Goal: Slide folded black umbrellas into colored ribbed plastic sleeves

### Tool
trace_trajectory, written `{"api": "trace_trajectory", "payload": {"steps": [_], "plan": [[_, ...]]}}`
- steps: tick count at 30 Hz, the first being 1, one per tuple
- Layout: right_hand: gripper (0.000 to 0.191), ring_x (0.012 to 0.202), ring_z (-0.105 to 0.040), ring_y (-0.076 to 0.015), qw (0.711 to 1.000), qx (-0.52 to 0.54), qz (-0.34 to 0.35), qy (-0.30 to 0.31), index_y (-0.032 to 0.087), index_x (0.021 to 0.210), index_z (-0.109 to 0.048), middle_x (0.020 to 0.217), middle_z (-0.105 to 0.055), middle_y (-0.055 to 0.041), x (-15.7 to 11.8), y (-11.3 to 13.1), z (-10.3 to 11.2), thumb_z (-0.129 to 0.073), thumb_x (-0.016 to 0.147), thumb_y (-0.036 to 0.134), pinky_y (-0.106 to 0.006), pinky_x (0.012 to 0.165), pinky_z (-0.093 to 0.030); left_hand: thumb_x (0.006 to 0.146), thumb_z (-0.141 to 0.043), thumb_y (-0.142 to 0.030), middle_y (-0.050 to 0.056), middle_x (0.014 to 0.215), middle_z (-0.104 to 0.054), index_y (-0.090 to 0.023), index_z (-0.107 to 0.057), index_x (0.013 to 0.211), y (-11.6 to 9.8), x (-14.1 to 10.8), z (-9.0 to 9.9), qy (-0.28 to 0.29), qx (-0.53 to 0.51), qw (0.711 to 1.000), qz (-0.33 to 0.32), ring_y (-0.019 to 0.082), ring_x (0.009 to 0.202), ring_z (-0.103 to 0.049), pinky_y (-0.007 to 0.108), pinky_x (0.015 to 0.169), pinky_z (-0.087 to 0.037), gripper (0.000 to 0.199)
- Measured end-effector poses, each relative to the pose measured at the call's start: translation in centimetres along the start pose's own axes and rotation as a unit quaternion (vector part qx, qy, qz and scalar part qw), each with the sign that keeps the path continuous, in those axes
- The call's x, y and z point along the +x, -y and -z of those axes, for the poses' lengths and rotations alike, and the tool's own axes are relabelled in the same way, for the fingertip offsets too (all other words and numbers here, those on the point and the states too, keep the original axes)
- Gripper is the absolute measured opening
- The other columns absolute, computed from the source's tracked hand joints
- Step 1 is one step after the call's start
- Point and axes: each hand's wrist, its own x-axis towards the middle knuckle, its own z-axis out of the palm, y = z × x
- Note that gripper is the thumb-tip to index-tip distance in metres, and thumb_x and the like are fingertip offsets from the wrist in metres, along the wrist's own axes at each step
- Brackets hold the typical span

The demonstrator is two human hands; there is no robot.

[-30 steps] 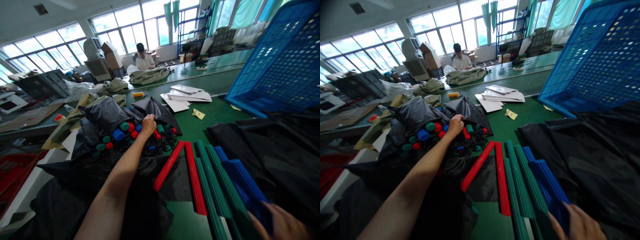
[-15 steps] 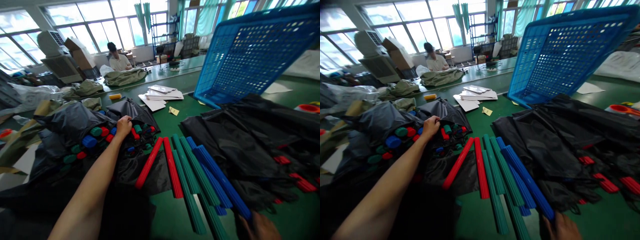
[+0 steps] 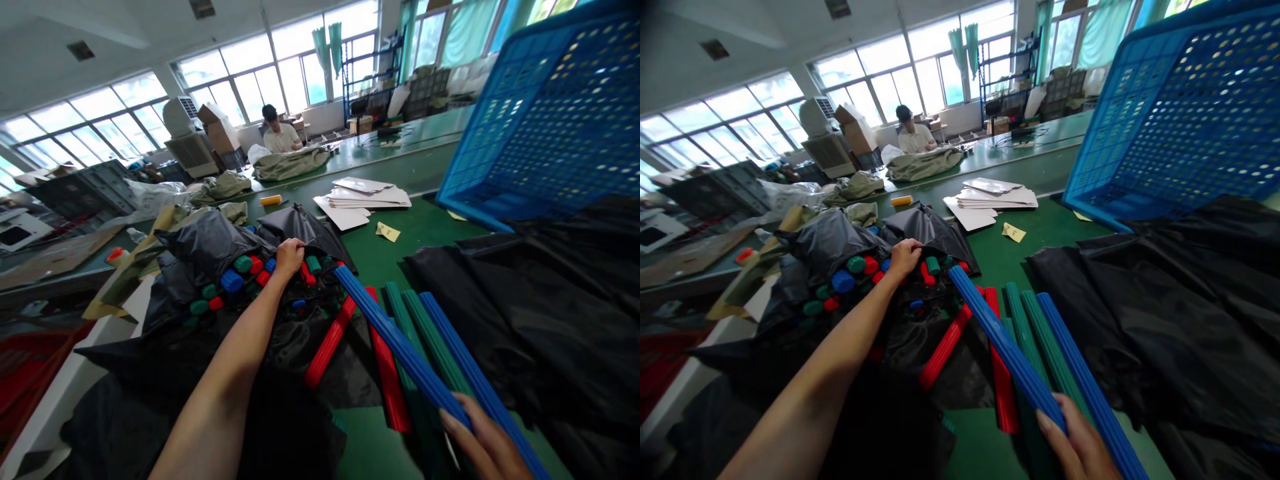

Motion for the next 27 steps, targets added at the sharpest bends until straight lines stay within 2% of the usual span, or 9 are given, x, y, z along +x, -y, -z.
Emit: {"api": "trace_trajectory", "payload": {"steps": [3,6,12,16,19,23,27], "plan": [[0.037,0.083,-0.064,-0.0230,0.988,0.108,0.023,0.110,0.023,0.098,-0.058,0.088,-0.067,-0.0061,4.0,5.8,-2.4,-0.039,0.090,0.053,-0.033,0.074,-0.053,0.079,-0.050,-0.014,0.006,0.090,-0.069,-0.017,-0.069,0.088,-0.1,-0.1,0.2,-0.003,0.005,1.000,0.004,0.018,0.086,-0.063,0.029,0.084,-0.048,0.022],[0.036,0.070,-0.059,-0.0193,0.979,0.135,0.041,0.145,0.020,0.092,-0.054,0.076,-0.061,-0.0028,7.0,9.4,-3.8,-0.038,0.090,0.052,-0.031,0.066,-0.049,0.080,-0.049,-0.014,0.007,0.089,-0.067,-0.016,-0.068,0.088,-0.3,-0.2,0.1,-0.008,-0.002,1.000,0.001,0.018,0.087,-0.062,0.029,0.084,-0.047,0.020],[0.035,0.061,-0.051,-0.0163,0.979,0.145,0.049,0.132,0.020,0.081,-0.050,0.066,-0.051,0.0013,9.5,11.4,-5.6,-0.040,0.088,0.053,-0.029,0.060,-0.042,0.082,-0.048,-0.014,0.006,0.089,-0.064,-0.017,-0.065,0.086,0.0,-0.6,-0.3,-0.034,-0.020,0.999,-0.026,0.018,0.089,-0.060,0.029,0.085,-0.046,0.018],[0.035,0.056,-0.046,-0.0136,0.977,0.175,0.034,0.119,0.020,0.075,-0.048,0.060,-0.045,0.0035,11.6,13.5,-8.1,-0.041,0.088,0.052,-0.026,0.053,-0.037,0.082,-0.048,-0.013,0.006,0.088,-0.062,-0.016,-0.063,0.085,0.1,-0.8,-0.3,-0.024,-0.027,0.998,-0.047,0.018,0.089,-0.059,0.030,0.085,-0.046,0.016],[0.036,0.054,-0.048,-0.0129,0.981,0.157,0.039,0.107,0.019,0.075,-0.048,0.059,-0.048,0.0031,14.3,15.7,-9.9,-0.039,0.090,0.051,-0.024,0.050,-0.035,0.081,-0.047,-0.013,0.005,0.088,-0.062,-0.017,-0.062,0.083,0.1,-0.8,-0.1,-0.016,-0.035,0.997,-0.063,0.018,0.089,-0.058,0.030,0.084,-0.046,0.016],[0.036,0.061,-0.057,-0.0154,0.994,0.013,0.047,0.094,0.017,0.077,-0.052,0.066,-0.061,-0.0038,18.9,19.2,-12.1,-0.036,0.092,0.046,-0.024,0.054,-0.038,0.080,-0.047,-0.012,0.004,0.084,-0.061,-0.017,-0.061,0.080,0.2,-0.6,0.1,-0.020,-0.054,0.996,-0.070,0.017,0.085,-0.058,0.030,0.082,-0.046,0.015],[0.040,0.082,-0.064,-0.0252,0.995,-0.053,0.049,0.068,0.010,0.090,-0.058,0.087,-0.067,-0.0184,23.7,23.2,-14.0,-0.038,0.091,0.044,-0.030,0.067,-0.044,0.080,-0.047,-0.012,0.003,0.082,-0.061,-0.017,-0.061,0.080,0.1,-0.8,-0.3,-0.010,-0.072,0.992,-0.100,0.016,0.083,-0.058,0.028,0.080,-0.046,0.014]]}}
